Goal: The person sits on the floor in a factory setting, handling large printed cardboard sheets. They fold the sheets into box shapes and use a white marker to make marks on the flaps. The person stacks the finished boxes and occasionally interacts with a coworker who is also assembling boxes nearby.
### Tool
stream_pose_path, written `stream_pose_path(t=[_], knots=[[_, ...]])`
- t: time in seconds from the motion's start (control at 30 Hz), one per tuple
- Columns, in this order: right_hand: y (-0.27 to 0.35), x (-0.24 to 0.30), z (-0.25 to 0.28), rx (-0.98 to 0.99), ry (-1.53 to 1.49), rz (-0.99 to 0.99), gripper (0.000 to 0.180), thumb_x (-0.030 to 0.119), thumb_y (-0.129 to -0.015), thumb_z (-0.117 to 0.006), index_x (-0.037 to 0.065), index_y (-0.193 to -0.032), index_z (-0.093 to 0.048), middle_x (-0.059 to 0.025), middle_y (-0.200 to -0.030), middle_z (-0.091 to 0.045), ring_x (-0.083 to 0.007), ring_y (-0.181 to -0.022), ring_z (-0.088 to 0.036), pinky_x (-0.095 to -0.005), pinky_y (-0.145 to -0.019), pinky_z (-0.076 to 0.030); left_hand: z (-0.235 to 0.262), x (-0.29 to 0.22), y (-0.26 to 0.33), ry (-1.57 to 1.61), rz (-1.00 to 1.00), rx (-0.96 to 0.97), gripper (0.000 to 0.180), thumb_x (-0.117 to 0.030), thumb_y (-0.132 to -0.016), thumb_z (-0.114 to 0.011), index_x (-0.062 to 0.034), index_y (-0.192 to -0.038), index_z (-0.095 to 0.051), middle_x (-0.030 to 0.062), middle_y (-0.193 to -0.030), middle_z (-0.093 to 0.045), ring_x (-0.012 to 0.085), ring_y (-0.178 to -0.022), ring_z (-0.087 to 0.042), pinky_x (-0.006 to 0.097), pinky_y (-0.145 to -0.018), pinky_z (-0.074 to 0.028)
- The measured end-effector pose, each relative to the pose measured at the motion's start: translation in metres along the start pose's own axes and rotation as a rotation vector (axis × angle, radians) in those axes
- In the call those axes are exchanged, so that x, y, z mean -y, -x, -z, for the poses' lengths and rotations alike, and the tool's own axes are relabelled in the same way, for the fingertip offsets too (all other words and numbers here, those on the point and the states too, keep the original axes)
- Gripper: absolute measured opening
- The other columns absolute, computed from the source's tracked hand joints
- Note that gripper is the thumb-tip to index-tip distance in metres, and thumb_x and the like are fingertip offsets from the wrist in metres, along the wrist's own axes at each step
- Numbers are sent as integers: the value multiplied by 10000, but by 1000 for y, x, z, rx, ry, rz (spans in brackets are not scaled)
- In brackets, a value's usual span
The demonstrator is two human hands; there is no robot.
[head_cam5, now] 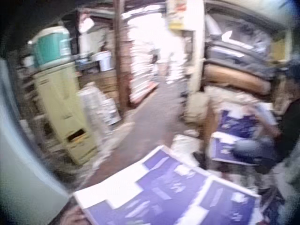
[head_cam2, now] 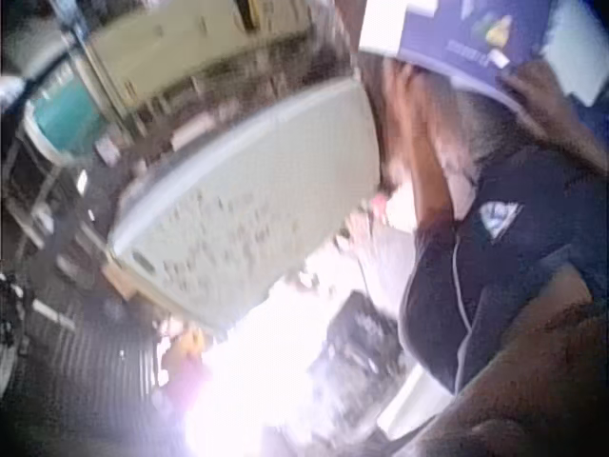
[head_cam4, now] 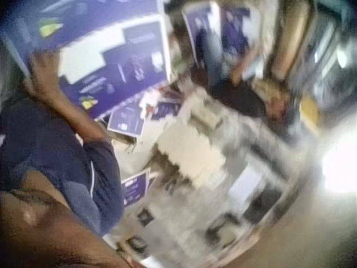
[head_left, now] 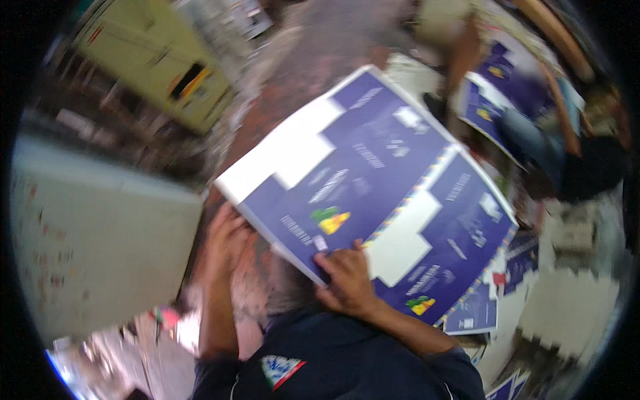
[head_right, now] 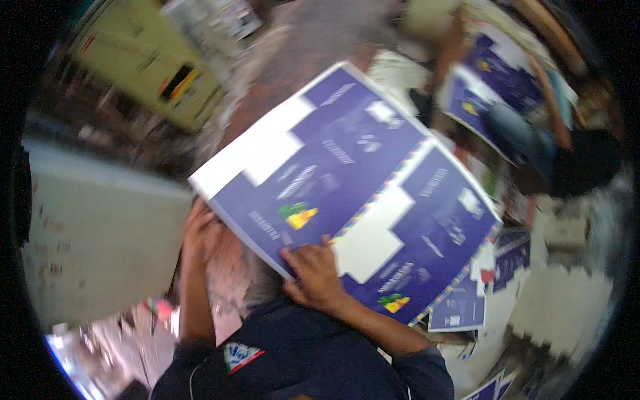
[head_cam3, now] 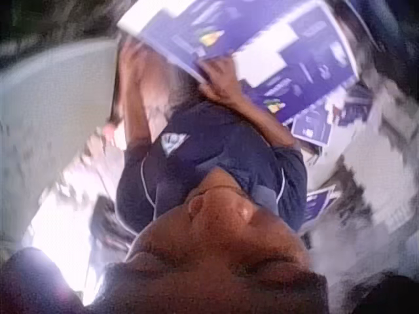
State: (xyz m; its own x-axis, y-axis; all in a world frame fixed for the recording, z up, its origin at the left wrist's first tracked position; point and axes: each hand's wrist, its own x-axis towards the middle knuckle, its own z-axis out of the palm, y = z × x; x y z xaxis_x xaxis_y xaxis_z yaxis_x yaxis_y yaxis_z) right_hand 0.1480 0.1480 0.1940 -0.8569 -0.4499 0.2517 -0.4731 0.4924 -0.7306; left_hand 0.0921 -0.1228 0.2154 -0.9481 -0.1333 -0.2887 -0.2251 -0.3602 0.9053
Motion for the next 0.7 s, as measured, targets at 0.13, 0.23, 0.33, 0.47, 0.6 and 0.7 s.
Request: stream_pose_path(t=[0.13, 0.23, 0.33, 0.47, 0.6, 0.7], knots=[[6, 4, -15, -38, 48, -22, 612, 227, -657, -773, 63, -1221, -601, -129, -1101, -562, -320, -1080, -516, -569, -1092, -252, 8, 17, 26, 86, 12, 193, 541, -78, -855, -579, 27, -1361, -422, 134, -1178, -582, 216, -1017, -590, 364, -878, -479], [5, 4, -8, -39, 66, -21, 607, 238, -669, -778, 60, -1220, -597, -135, -1094, -566, -320, -1077, -518, -570, -1091, -252, 1, 26, 43, -127, 98, 96, 562, -36, -848, -666, 14, -1357, -432, 123, -1168, -597, 191, -1033, -595, 329, -862, -508], [3, 2, -2, 34, 51, -8, 600, 286, -708, -780, 63, -1233, -593, -139, -1076, -573, -311, -1057, -535, -575, -1094, -242, -22, 21, 48, -295, 121, 25, 549, -43, -833, -709, 18, -1322, -466, 128, -1167, -610, 207, -1057, -603, 334, -865, -527], [4, -1, 2, -22, 15, -3, 602, 343, -755, -753, 81, -1269, -583, -141, -1076, -574, -303, -1059, -544, -595, -1096, -249, -25, 34, 50, -229, 87, -52, 461, -8, -814, -707, 35, -1233, -518, 118, -998, -642, 183, -871, -639, 301, -754, -549], [7, 0, 1, -27, 30, -17, 577, 363, -815, -698, 86, -1303, -566, -143, -1105, -574, -297, -1093, -538, -600, -1100, -256, -17, 41, 46, -209, 146, -43, 399, 28, -794, -697, 39, -1160, -539, 90, -878, -611, 162, -834, -622, 278, -723, -529], [11, -1, -3, -18, 23, -13, 583, 367, -835, -678, 88, -1329, -543, -137, -1128, -577, -296, -1120, -526, -610, -1105, -247, -7, 52, 45, -239, 86, -3, 348, 12, -791, -686, 15, -1112, -550, 67, -845, -613, 139, -761, -609, 270, -674, -520]])
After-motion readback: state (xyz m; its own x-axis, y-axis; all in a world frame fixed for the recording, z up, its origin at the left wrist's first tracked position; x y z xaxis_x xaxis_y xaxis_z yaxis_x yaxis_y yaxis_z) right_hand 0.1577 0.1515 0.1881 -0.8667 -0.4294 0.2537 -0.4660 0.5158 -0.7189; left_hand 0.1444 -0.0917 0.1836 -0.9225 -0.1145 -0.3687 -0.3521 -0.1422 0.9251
